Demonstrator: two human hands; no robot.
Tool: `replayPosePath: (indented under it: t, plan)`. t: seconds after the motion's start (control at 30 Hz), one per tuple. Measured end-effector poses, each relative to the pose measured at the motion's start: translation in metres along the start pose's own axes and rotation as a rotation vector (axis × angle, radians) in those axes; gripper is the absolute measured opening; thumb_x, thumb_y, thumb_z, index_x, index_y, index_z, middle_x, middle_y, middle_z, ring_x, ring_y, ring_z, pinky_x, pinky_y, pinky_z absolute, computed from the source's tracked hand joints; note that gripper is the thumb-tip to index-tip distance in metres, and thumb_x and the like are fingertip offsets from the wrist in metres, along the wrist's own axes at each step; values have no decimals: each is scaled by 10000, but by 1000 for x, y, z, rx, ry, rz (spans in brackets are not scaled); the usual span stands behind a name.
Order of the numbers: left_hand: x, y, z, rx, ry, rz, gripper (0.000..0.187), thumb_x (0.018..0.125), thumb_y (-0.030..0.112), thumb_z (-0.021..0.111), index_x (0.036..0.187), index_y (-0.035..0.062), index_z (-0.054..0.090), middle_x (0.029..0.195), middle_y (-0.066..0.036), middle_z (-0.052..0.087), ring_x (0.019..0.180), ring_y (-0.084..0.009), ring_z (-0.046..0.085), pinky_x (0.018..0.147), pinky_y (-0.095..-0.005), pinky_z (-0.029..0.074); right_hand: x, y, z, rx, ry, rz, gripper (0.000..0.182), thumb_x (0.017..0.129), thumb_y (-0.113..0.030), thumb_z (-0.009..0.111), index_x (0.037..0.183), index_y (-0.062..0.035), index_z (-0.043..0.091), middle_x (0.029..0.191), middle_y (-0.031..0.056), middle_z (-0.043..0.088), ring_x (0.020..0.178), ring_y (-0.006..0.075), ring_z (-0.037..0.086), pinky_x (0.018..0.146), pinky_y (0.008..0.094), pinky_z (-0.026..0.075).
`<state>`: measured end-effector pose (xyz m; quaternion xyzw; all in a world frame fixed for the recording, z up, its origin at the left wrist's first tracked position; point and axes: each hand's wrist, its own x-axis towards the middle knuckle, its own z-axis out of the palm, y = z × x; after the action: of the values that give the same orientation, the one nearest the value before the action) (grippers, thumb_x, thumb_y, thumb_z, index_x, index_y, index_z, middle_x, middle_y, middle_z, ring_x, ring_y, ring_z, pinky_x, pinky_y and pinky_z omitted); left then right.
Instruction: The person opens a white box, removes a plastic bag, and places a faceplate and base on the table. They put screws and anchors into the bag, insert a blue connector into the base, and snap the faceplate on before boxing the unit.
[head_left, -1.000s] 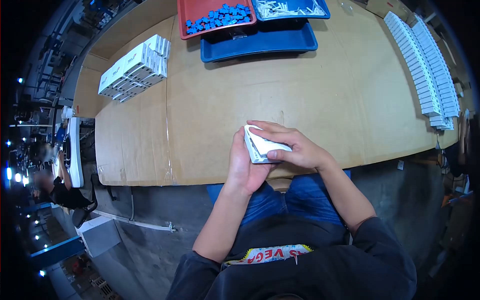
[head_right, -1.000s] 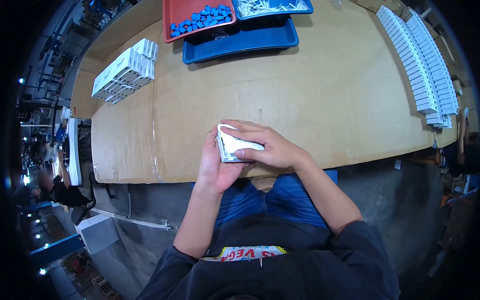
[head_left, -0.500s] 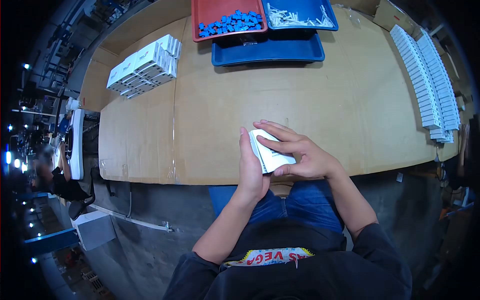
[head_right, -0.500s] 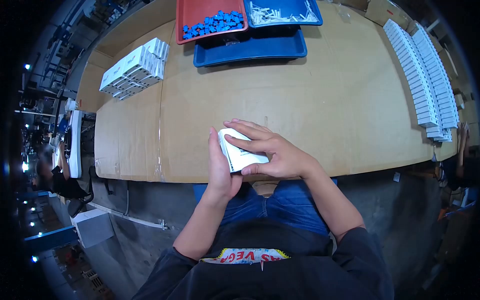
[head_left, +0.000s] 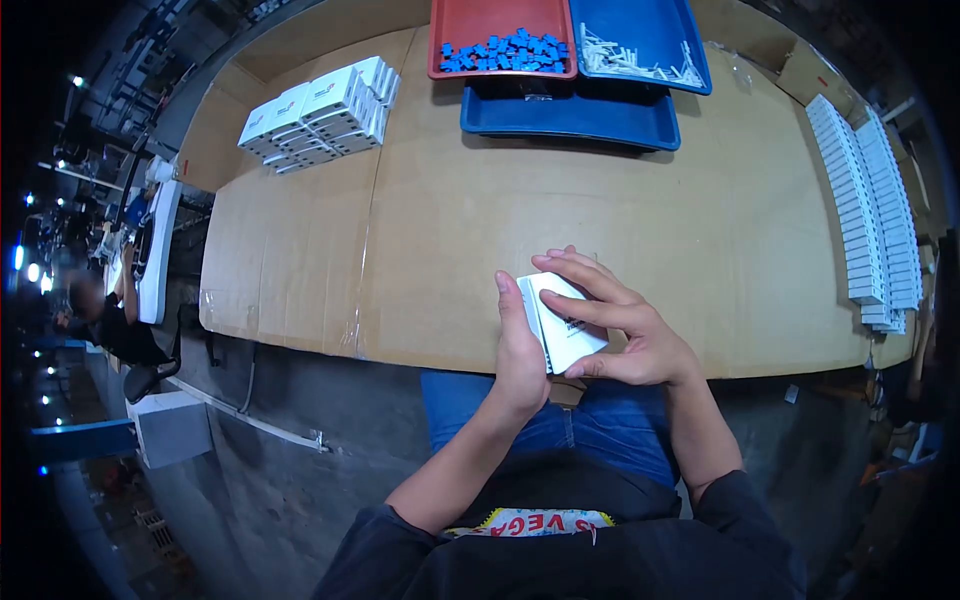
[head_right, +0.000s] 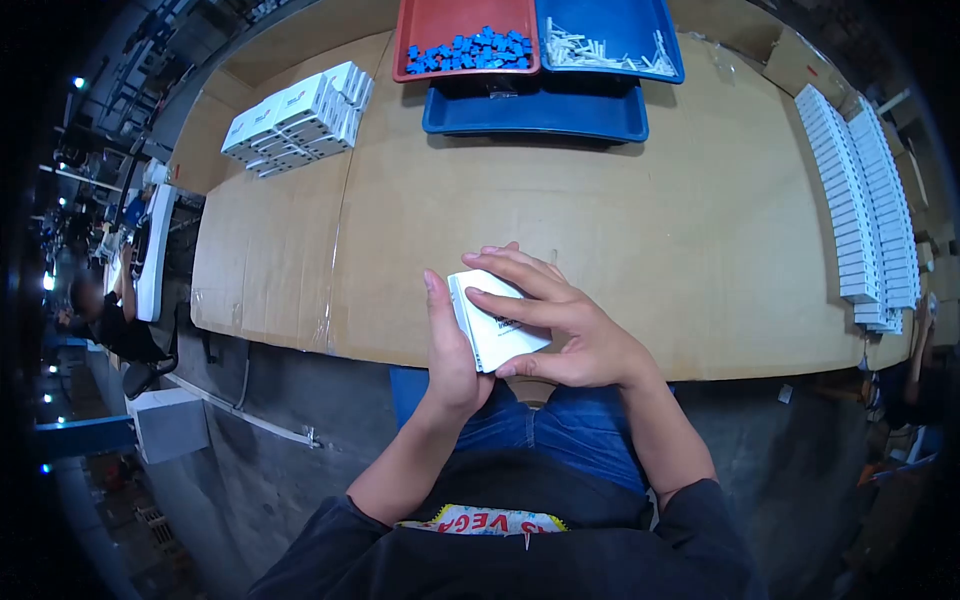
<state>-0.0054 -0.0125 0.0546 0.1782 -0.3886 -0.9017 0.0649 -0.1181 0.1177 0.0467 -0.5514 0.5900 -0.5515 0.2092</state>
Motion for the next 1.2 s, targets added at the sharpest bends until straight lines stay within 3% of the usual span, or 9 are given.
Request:
replayPosePath:
  t: [0.17,0.47,0.67,0.8,0.87,0.9,1.03,1.13,1.2]
  plan:
    - [-7,-4,0,-29,-52,-19,899,1074,704,96,1640,26,267,1553,-196,461,1406,-313,530,1147,-445,477,-5,-2,4,-69,-14,-45,747,852,-501,753,1483,-122,626,1645,185,430,1524,419,370,1235,583,229]
    - [-16,-10,1,-128,-86,9,899,1077,707,165,1651,19,226,1568,-175,434,1420,-277,508,1139,-404,466,-6,-10,0,-88,-71,-31,677,832,-395,800,1435,-117,670,1654,188,418,1542,444,335,1233,602,239]
    - [-21,-4,-8,153,-118,26,676,1082,267,595,1632,37,277,1315,-97,565,1165,-138,592,933,-297,523,-11,-20,2,-56,68,16,613,817,-210,869,1387,-85,682,1637,227,429,1573,426,293,1269,542,222]
    - [-18,8,-6,159,-81,73,580,1079,165,603,1586,18,365,1346,-118,594,1217,-147,593,1029,-313,507,-7,-20,13,230,456,131,591,899,-197,823,1425,-46,600,1577,235,496,1507,339,419,1227,468,333]
    - [-15,-4,-18,193,-90,116,513,1064,120,628,1517,-30,441,1363,-127,607,1243,-152,594,1064,-319,496,-17,-8,9,485,501,262,577,935,-178,793,1439,-21,560,1528,226,549,1437,283,513,1168,420,425]
    - [-16,-9,-22,206,-102,130,494,1057,114,640,1492,-42,465,1351,-124,616,1239,-153,599,1063,-319,497,-23,-5,10,473,508,346,460,983,-142,743,1392,1,589,1425,179,641,1245,198,642,1005,315,532]
    - [-19,-11,-28,237,-112,123,429,1037,110,683,1403,-63,542,1285,-115,658,1190,-154,631,1041,-320,510,-37,3,12,472,477,365,366,1007,-112,712,1331,31,618,1307,150,709,1086,142,686,873,275,573]
    - [-18,-7,-33,273,-130,91,427,1034,122,694,1393,-60,553,1266,-110,666,1158,-144,637,1012,-307,517,-33,4,11,526,480,284,342,996,-121,728,1286,31,628,1302,160,708,1102,162,689,898,293,575]
    - [-16,-6,-32,296,-145,91,427,1032,125,699,1389,-60,558,1258,-107,669,1143,-136,636,991,-296,518,-27,1,11,508,500,272,362,977,-248,758,1199,16,646,1253,198,718,1127,233,701,949,356,572]
